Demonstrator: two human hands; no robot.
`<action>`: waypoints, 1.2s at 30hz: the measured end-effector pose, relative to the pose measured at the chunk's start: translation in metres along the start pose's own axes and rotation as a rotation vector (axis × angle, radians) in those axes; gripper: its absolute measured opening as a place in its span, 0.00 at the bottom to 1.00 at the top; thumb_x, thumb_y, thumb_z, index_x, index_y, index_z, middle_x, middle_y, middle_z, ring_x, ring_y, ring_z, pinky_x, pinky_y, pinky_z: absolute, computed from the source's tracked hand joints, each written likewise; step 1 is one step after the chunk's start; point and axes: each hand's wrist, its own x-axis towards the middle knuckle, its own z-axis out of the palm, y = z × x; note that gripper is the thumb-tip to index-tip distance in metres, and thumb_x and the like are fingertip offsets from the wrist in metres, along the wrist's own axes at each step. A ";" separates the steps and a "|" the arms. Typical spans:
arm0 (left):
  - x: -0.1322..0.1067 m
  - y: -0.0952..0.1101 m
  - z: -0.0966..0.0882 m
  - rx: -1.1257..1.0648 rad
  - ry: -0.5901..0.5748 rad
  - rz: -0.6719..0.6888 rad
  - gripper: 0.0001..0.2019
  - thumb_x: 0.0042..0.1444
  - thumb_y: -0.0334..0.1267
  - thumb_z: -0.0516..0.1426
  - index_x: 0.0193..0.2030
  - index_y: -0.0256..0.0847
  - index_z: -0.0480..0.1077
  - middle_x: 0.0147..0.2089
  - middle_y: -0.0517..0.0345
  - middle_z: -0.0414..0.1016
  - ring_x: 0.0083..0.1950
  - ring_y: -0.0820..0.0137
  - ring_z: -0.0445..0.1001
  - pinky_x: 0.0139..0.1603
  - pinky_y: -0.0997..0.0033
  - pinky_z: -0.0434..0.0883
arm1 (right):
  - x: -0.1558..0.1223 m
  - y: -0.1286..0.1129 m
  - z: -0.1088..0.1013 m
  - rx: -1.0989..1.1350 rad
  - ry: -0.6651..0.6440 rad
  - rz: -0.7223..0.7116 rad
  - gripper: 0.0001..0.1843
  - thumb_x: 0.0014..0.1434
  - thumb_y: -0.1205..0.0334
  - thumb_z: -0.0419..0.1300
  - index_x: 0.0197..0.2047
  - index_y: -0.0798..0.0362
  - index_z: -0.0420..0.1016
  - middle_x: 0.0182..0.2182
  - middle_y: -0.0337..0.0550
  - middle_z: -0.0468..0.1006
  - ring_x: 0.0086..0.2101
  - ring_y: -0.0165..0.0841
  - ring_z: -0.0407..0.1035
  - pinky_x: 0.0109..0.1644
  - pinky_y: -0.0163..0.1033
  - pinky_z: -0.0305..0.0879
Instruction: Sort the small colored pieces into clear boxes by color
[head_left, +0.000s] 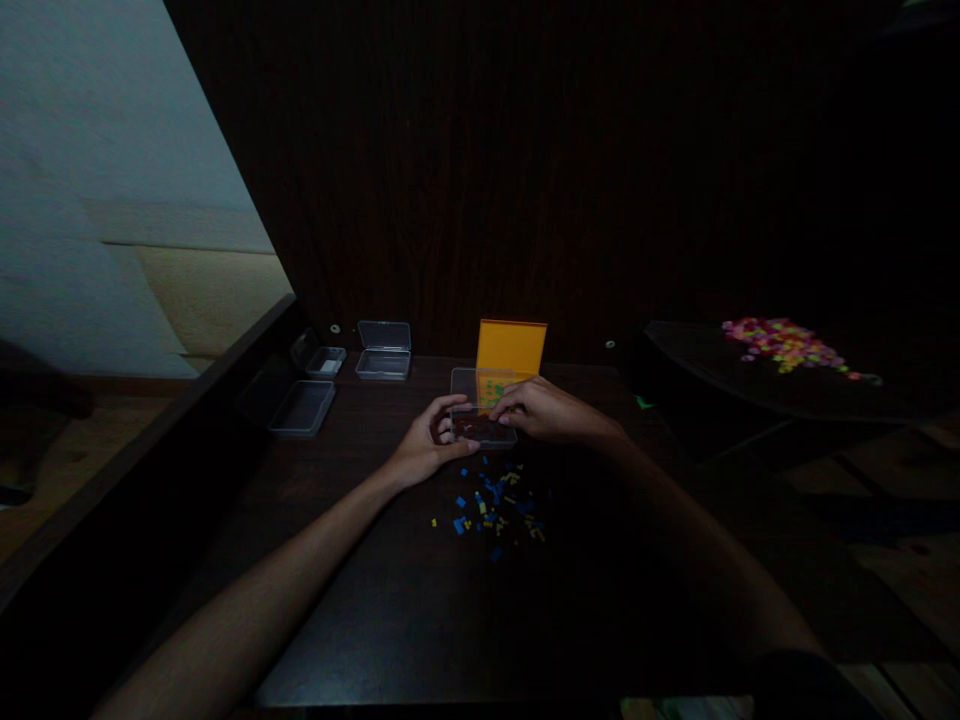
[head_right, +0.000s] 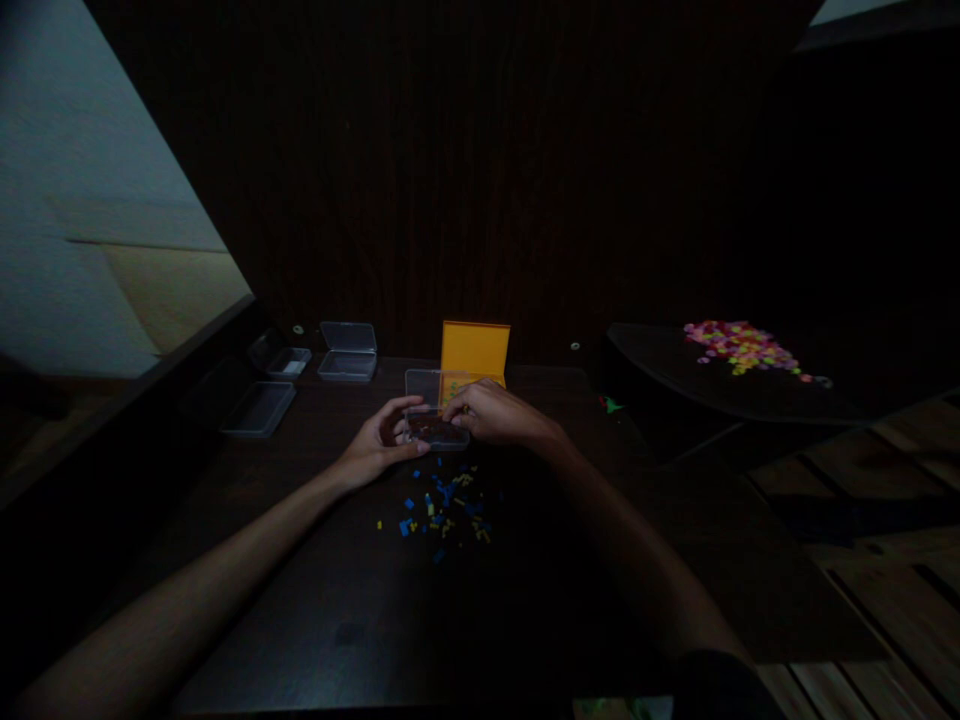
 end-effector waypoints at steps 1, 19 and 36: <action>0.000 0.000 0.000 0.004 0.001 0.003 0.33 0.39 0.30 0.68 0.53 0.41 0.63 0.59 0.47 0.66 0.53 0.65 0.72 0.57 0.58 0.68 | 0.000 0.000 0.001 0.000 -0.004 -0.002 0.13 0.56 0.71 0.57 0.41 0.52 0.80 0.39 0.43 0.81 0.40 0.33 0.72 0.45 0.36 0.62; 0.000 0.000 0.000 0.010 -0.002 0.006 0.33 0.39 0.31 0.68 0.53 0.41 0.62 0.59 0.46 0.66 0.53 0.64 0.72 0.57 0.58 0.68 | 0.007 -0.001 0.013 -0.056 0.021 0.062 0.06 0.51 0.67 0.62 0.35 0.54 0.78 0.29 0.39 0.75 0.30 0.28 0.65 0.31 0.32 0.53; 0.000 0.001 0.000 0.006 -0.004 0.005 0.33 0.39 0.30 0.68 0.53 0.41 0.63 0.59 0.46 0.66 0.54 0.64 0.72 0.58 0.57 0.67 | 0.002 0.000 0.002 -0.073 -0.019 0.122 0.09 0.54 0.67 0.58 0.35 0.53 0.80 0.24 0.38 0.73 0.24 0.25 0.61 0.28 0.32 0.48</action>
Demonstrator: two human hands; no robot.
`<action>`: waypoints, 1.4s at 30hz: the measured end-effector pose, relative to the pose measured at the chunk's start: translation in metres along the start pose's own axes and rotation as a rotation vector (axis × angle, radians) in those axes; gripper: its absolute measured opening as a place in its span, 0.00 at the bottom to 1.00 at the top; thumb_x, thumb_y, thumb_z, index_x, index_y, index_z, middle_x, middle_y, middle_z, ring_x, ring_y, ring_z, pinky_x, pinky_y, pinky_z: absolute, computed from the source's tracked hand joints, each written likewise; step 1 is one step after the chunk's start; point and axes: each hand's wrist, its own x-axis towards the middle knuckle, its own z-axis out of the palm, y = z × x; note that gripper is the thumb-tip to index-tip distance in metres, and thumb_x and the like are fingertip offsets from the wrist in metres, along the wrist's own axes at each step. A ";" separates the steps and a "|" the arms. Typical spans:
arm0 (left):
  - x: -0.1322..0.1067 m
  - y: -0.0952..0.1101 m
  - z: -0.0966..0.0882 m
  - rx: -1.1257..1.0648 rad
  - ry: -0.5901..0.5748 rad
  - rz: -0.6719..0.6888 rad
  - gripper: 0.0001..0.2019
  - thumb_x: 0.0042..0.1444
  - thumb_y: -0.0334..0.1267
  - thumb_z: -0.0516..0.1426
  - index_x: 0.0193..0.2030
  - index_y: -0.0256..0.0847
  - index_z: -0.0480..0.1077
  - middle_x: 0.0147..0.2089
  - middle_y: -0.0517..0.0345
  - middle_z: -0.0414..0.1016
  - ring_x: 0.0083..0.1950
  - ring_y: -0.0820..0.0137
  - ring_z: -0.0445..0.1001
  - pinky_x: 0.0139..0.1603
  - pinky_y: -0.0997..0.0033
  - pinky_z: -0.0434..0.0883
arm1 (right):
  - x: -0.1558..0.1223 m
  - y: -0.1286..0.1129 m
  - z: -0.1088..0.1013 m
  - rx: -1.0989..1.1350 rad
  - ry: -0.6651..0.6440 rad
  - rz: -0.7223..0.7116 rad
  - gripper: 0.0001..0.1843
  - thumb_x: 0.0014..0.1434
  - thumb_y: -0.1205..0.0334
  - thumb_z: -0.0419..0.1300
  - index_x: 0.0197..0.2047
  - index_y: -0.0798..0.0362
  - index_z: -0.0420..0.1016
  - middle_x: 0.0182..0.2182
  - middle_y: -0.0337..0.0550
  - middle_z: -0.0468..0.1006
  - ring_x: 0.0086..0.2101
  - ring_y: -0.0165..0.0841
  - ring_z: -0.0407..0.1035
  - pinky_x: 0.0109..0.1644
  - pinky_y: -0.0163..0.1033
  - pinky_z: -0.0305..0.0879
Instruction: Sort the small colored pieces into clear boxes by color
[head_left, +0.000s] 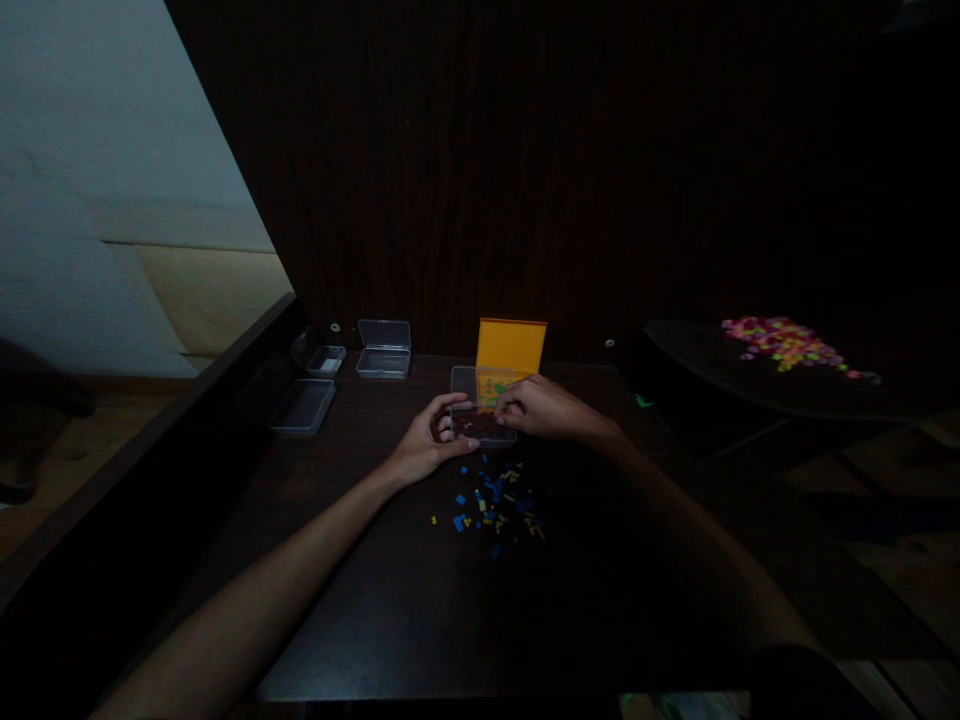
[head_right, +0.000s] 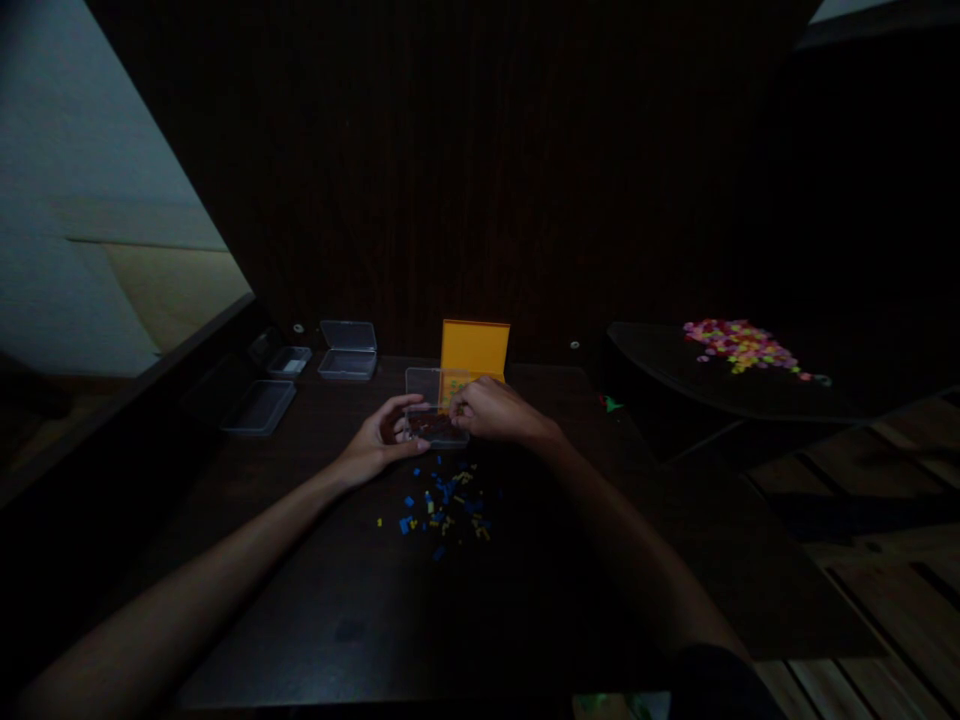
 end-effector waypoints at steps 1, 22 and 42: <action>0.000 0.000 0.000 -0.001 0.000 -0.001 0.33 0.39 0.30 0.68 0.53 0.41 0.62 0.59 0.47 0.66 0.54 0.65 0.72 0.58 0.58 0.67 | 0.000 -0.001 0.001 0.002 -0.014 0.010 0.09 0.54 0.67 0.58 0.34 0.53 0.80 0.24 0.37 0.73 0.24 0.25 0.61 0.27 0.32 0.48; 0.000 -0.001 0.000 -0.003 0.009 0.000 0.33 0.38 0.30 0.68 0.53 0.41 0.63 0.58 0.46 0.66 0.53 0.64 0.72 0.57 0.58 0.68 | 0.004 -0.008 0.007 -0.047 -0.033 0.109 0.10 0.52 0.68 0.57 0.33 0.52 0.80 0.24 0.39 0.75 0.24 0.26 0.62 0.27 0.32 0.49; 0.000 -0.001 0.000 -0.014 0.012 -0.009 0.33 0.38 0.29 0.68 0.53 0.41 0.63 0.58 0.47 0.67 0.53 0.65 0.72 0.58 0.59 0.68 | 0.001 -0.007 0.004 -0.073 -0.060 0.026 0.18 0.54 0.69 0.53 0.42 0.48 0.80 0.32 0.40 0.80 0.29 0.29 0.67 0.30 0.32 0.53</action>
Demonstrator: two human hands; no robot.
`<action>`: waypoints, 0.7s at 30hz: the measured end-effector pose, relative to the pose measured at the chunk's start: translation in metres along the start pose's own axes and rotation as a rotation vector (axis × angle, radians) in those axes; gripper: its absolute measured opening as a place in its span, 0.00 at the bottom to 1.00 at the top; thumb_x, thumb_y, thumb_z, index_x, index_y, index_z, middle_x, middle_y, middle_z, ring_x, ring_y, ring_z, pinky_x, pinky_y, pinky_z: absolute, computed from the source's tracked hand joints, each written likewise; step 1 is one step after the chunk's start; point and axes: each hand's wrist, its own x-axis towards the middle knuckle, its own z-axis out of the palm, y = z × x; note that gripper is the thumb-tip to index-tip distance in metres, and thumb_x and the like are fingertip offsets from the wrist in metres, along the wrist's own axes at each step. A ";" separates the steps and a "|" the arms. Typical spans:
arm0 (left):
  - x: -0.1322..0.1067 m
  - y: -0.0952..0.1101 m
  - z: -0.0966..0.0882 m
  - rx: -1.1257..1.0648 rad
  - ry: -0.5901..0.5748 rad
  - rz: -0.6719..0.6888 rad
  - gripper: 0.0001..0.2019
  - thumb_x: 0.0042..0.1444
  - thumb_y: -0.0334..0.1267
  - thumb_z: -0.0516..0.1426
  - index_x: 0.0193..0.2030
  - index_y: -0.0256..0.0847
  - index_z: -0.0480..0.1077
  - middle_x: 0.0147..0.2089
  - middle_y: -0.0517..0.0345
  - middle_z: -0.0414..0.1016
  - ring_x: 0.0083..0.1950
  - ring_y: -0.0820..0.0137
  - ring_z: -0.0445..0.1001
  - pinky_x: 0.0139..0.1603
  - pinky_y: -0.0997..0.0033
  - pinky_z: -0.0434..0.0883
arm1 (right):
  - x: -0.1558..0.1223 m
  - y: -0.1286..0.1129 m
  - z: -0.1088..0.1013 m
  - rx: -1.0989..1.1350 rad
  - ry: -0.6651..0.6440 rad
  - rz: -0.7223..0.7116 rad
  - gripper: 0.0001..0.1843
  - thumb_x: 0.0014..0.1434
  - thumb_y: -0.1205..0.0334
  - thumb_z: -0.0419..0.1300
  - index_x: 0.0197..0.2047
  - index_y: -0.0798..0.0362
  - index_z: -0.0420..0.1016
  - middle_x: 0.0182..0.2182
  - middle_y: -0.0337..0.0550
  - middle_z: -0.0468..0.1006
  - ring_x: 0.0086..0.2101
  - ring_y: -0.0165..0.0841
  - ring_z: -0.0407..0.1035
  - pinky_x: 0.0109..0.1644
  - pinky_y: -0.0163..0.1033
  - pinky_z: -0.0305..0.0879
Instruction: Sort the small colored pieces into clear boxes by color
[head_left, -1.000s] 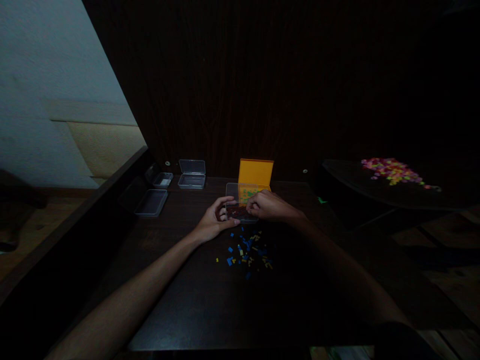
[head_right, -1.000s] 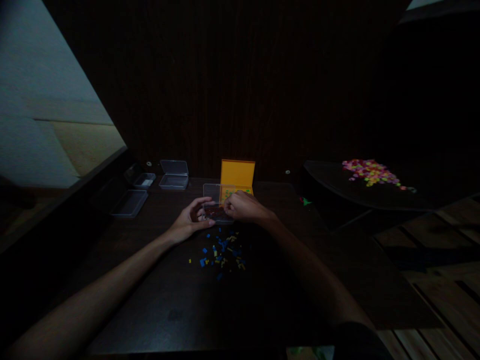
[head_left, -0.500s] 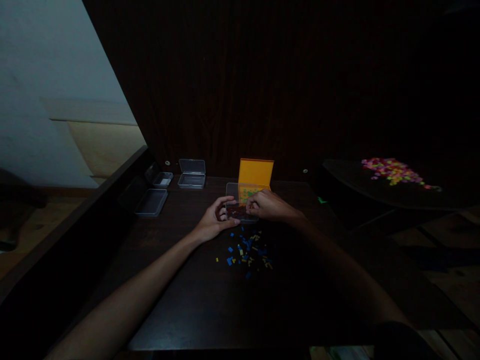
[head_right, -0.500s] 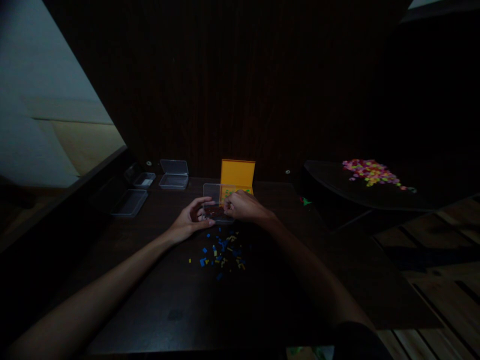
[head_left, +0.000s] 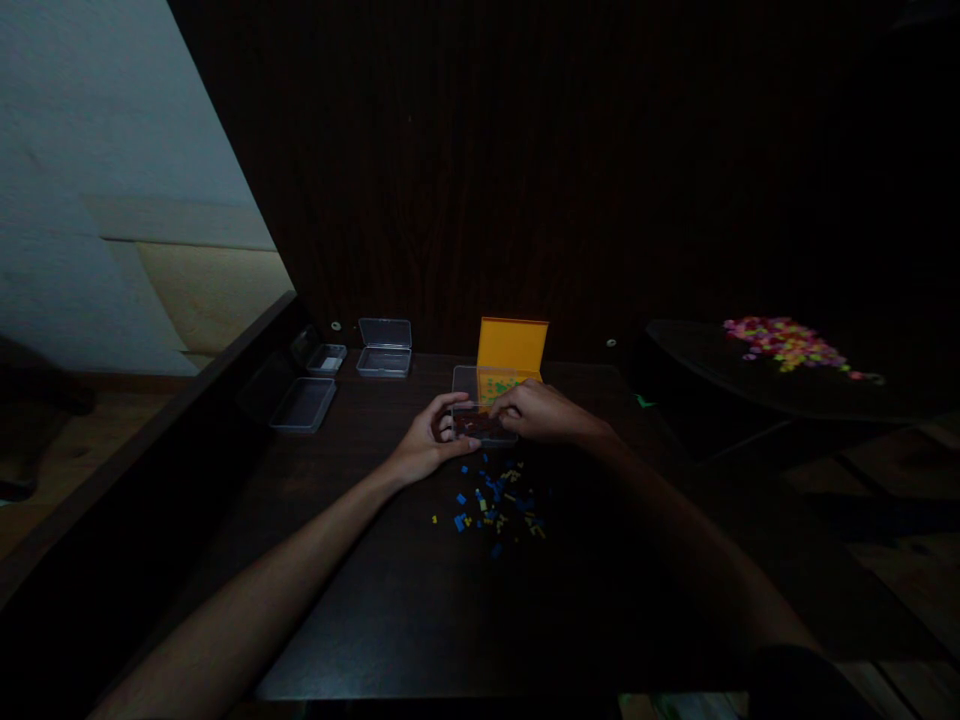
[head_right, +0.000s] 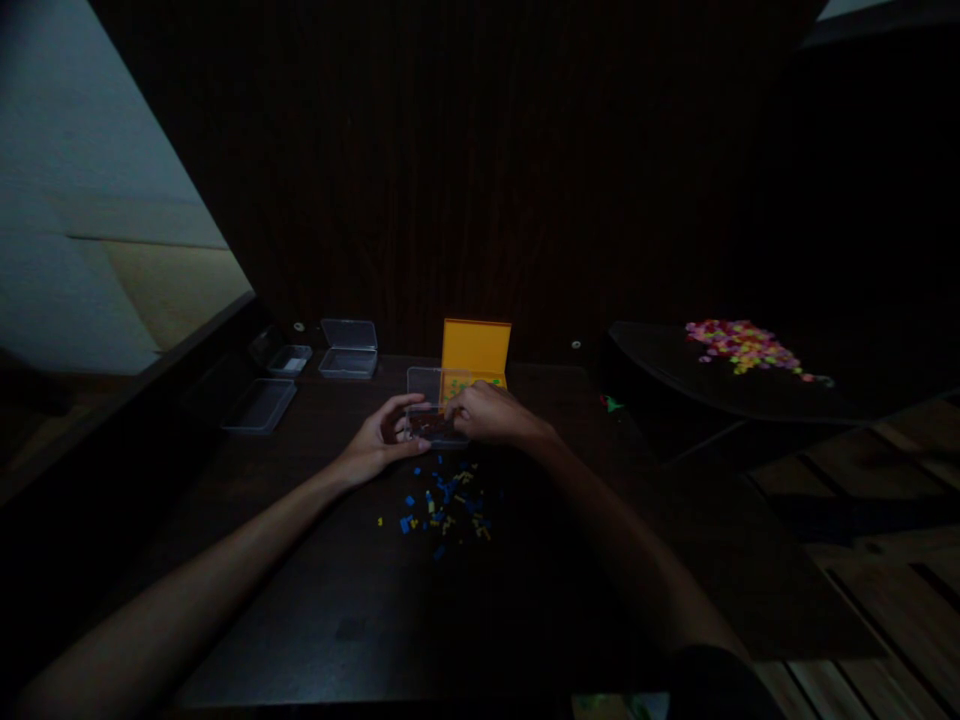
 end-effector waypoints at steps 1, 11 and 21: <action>0.000 0.000 0.000 0.002 0.001 -0.001 0.33 0.38 0.29 0.68 0.53 0.41 0.63 0.58 0.47 0.67 0.53 0.65 0.72 0.58 0.59 0.68 | 0.000 0.000 0.000 -0.004 0.000 -0.002 0.17 0.54 0.68 0.53 0.41 0.48 0.80 0.33 0.40 0.80 0.30 0.29 0.68 0.30 0.32 0.53; 0.000 0.000 0.000 0.004 -0.011 0.013 0.33 0.39 0.29 0.68 0.54 0.41 0.63 0.58 0.46 0.67 0.54 0.63 0.72 0.57 0.56 0.68 | -0.011 0.000 -0.014 0.043 0.112 -0.056 0.14 0.56 0.66 0.55 0.40 0.50 0.81 0.29 0.40 0.78 0.26 0.27 0.65 0.29 0.32 0.50; 0.003 -0.003 -0.002 0.005 -0.005 0.026 0.33 0.39 0.30 0.67 0.53 0.41 0.62 0.60 0.47 0.65 0.55 0.63 0.72 0.58 0.55 0.68 | -0.047 -0.021 -0.009 0.203 -0.006 -0.310 0.09 0.56 0.65 0.59 0.39 0.53 0.79 0.27 0.37 0.76 0.26 0.25 0.65 0.32 0.31 0.55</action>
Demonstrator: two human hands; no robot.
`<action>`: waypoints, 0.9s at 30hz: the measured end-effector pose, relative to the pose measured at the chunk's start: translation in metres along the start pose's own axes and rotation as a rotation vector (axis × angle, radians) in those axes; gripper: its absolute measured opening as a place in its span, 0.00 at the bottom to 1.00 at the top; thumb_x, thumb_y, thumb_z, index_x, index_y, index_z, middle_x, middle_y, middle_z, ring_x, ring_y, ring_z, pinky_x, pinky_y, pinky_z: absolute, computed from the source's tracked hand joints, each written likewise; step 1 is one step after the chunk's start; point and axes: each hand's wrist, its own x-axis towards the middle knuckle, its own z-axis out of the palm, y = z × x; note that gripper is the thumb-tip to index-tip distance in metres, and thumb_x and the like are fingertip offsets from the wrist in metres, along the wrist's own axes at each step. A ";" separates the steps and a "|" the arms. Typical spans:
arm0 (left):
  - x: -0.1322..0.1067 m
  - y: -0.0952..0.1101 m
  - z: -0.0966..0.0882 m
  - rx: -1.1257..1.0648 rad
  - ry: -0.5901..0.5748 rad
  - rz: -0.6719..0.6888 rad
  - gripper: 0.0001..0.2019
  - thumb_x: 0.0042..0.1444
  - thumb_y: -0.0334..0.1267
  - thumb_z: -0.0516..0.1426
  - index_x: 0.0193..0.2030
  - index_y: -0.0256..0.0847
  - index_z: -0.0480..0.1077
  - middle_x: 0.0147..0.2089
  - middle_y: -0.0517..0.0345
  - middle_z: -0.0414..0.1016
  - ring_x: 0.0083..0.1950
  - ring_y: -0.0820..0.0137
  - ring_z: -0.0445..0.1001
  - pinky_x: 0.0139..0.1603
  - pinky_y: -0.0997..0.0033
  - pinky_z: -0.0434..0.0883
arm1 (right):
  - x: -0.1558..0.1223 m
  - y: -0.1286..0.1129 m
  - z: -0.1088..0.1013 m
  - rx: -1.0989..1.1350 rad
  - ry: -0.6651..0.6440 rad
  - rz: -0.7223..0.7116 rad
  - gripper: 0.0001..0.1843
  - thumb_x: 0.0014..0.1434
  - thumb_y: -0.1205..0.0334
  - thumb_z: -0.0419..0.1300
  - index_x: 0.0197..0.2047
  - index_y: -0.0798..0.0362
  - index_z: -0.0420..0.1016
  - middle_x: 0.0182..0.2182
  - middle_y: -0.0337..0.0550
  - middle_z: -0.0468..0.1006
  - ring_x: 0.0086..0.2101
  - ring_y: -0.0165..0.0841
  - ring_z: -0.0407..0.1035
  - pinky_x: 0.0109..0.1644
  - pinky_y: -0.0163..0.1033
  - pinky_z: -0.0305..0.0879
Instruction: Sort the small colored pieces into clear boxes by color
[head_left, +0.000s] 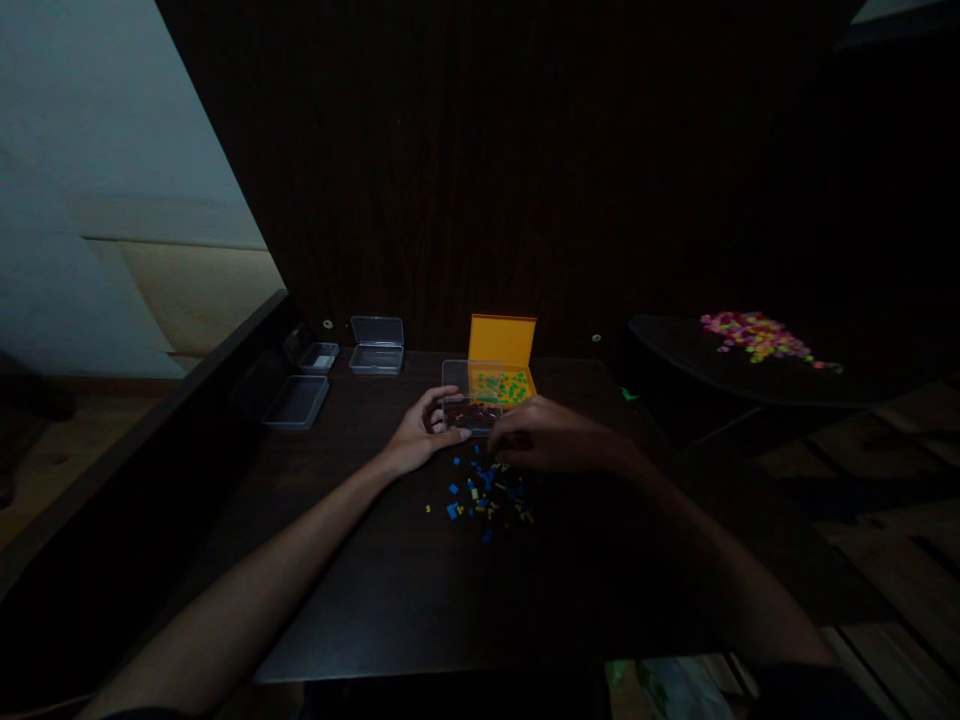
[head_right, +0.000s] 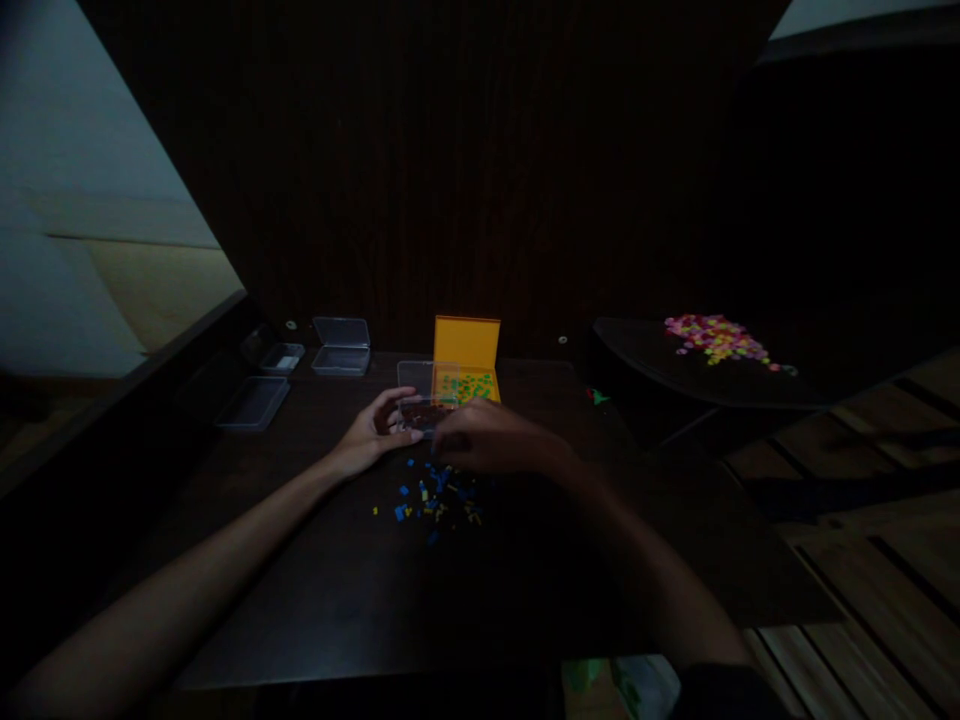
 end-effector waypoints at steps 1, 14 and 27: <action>0.000 0.000 0.000 0.014 0.003 0.002 0.33 0.39 0.30 0.67 0.54 0.41 0.62 0.60 0.47 0.65 0.54 0.63 0.72 0.58 0.55 0.68 | -0.003 0.000 0.008 0.015 -0.033 -0.035 0.09 0.56 0.64 0.59 0.40 0.53 0.78 0.29 0.38 0.77 0.28 0.26 0.66 0.34 0.31 0.57; -0.001 0.003 0.000 0.072 0.027 0.037 0.33 0.38 0.32 0.68 0.54 0.40 0.62 0.60 0.46 0.66 0.55 0.62 0.71 0.60 0.53 0.66 | -0.025 0.006 0.058 0.089 -0.061 0.065 0.11 0.55 0.56 0.63 0.37 0.54 0.78 0.26 0.38 0.75 0.27 0.27 0.67 0.32 0.32 0.56; -0.002 0.005 0.002 0.058 0.009 0.030 0.34 0.38 0.31 0.68 0.54 0.40 0.62 0.60 0.46 0.66 0.55 0.62 0.71 0.59 0.54 0.67 | -0.025 0.005 0.062 0.010 -0.032 0.098 0.07 0.55 0.60 0.61 0.37 0.52 0.78 0.28 0.38 0.77 0.29 0.29 0.68 0.36 0.33 0.57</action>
